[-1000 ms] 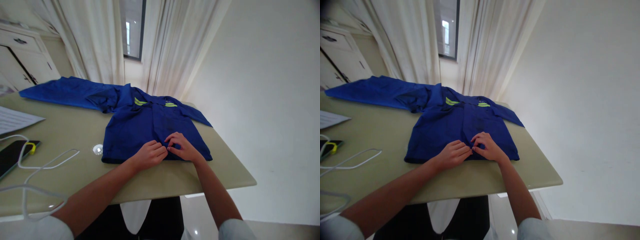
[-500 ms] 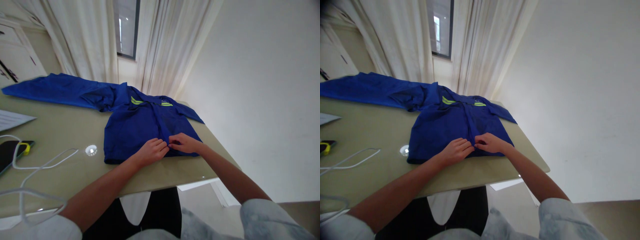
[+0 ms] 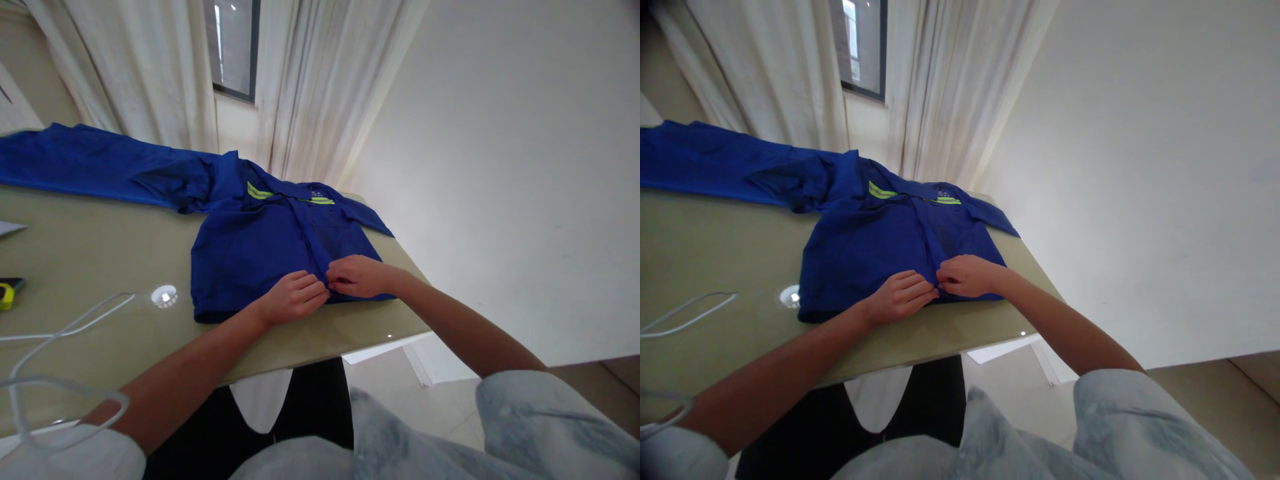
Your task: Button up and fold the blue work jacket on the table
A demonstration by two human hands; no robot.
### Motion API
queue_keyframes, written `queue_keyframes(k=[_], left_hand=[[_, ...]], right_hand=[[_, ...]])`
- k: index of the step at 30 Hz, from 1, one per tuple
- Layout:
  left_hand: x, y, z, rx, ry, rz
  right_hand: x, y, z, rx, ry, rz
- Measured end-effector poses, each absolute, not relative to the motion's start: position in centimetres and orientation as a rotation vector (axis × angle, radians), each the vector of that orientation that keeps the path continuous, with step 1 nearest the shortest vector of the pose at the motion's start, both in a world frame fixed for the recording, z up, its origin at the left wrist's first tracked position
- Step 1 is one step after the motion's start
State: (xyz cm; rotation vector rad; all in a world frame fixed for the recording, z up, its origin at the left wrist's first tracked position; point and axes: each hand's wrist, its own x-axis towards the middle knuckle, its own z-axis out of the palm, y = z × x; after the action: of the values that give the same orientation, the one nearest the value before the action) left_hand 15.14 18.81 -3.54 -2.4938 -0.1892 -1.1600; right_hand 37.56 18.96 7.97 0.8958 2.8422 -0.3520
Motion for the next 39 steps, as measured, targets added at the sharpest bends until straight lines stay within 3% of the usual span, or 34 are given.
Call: queue_keyframes(k=[7,21,31,39], left_hand=[[15.7,18.7,-3.3,-2.547,-0.444,-1.149],[15.2,19.1,-3.9,-2.589,-0.403,-1.266],[15.7,18.9,-3.3,-2.619,-0.549,-1.203],[15.4,17.2,-2.2,-2.770,-0.358,-1.314]], right_hand=[[38.2,18.4,8.0,0.925,2.937,-0.502],[38.5,20.4,6.0,0.908,2.936,-0.742],[38.3,18.7,6.2,1.057,3.035,-0.589],[38.3,18.2,7.1,1.170,3.043,-0.132]])
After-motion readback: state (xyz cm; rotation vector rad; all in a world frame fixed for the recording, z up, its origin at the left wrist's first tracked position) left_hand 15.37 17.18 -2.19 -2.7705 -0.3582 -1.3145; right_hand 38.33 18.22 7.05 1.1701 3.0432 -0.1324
